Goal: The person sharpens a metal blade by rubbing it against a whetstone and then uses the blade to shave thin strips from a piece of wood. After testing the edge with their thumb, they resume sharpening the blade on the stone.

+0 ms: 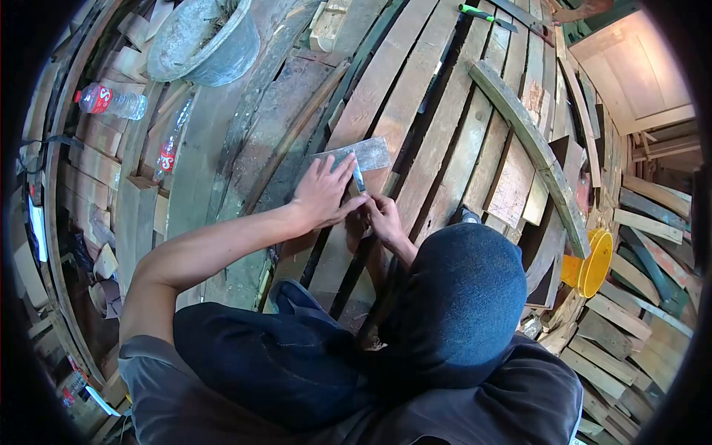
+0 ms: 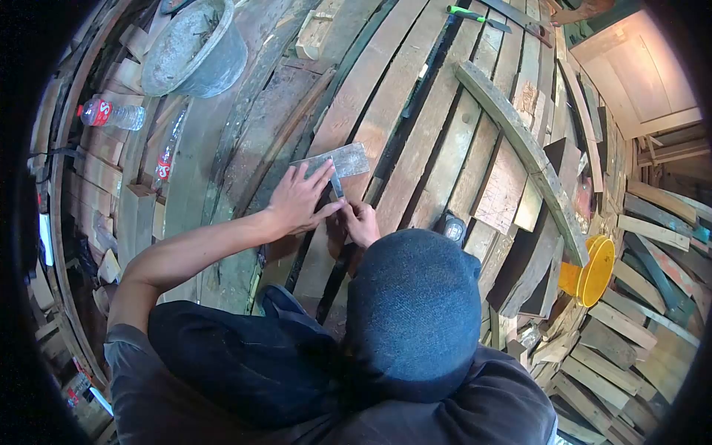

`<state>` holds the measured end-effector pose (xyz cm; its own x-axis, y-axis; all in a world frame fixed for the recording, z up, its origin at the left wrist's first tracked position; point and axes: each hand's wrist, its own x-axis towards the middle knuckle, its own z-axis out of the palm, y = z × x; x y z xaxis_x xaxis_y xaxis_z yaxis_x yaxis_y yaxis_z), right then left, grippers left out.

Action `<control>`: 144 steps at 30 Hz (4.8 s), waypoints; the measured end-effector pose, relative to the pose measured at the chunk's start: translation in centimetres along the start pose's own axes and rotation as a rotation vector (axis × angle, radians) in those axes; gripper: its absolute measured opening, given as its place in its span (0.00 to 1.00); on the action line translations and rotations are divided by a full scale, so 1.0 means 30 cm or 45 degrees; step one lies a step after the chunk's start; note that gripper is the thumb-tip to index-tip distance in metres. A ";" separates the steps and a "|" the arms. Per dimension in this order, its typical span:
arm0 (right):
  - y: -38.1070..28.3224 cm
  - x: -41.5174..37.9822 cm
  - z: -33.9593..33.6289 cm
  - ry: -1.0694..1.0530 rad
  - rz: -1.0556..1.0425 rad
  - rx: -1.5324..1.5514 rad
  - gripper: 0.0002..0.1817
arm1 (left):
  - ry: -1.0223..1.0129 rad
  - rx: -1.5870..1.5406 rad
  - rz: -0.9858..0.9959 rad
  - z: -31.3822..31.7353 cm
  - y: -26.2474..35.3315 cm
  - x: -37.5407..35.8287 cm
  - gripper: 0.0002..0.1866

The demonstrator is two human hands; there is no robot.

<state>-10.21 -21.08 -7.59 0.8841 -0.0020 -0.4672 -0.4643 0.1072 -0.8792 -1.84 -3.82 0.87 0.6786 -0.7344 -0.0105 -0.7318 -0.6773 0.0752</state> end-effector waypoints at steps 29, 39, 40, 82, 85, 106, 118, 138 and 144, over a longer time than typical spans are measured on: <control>0.002 -0.012 0.053 0.146 0.046 -0.015 0.20 | -0.364 -0.030 -0.138 -0.060 0.085 0.038 0.58; 0.012 -0.020 0.053 0.143 0.040 -0.024 0.21 | -0.376 -0.074 -0.147 -0.054 0.093 0.033 0.60; 0.019 -0.033 0.072 0.184 0.053 0.014 0.20 | -0.446 -0.058 -0.119 -0.060 0.098 0.025 0.60; -0.011 -0.002 0.043 0.147 0.158 0.068 0.20 | -0.266 -0.016 -0.158 -0.024 0.070 0.020 0.65; -0.025 0.065 0.026 0.069 0.072 0.096 0.20 | -0.170 -0.074 -0.180 -0.017 0.061 0.029 0.66; -0.052 0.020 0.058 0.024 0.138 0.311 0.20 | -0.218 0.018 -0.156 0.001 0.082 0.032 0.68; 0.037 -0.007 0.071 0.053 0.152 0.378 0.21 | -0.270 0.053 -0.096 -0.028 0.111 0.005 0.70; -0.040 -0.049 0.077 0.024 0.265 0.315 0.21 | -0.334 -0.068 -0.163 -0.060 0.122 0.007 0.66; -0.052 0.015 0.049 0.013 0.161 0.409 0.19 | -0.183 -0.142 -0.243 -0.029 0.075 0.060 0.65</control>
<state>-9.03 -19.80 -6.30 0.8191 0.0217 -0.5732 -0.5291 0.4147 -0.7404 -2.20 -6.64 1.90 0.7822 -0.5977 -0.1758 -0.5745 -0.8011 0.1678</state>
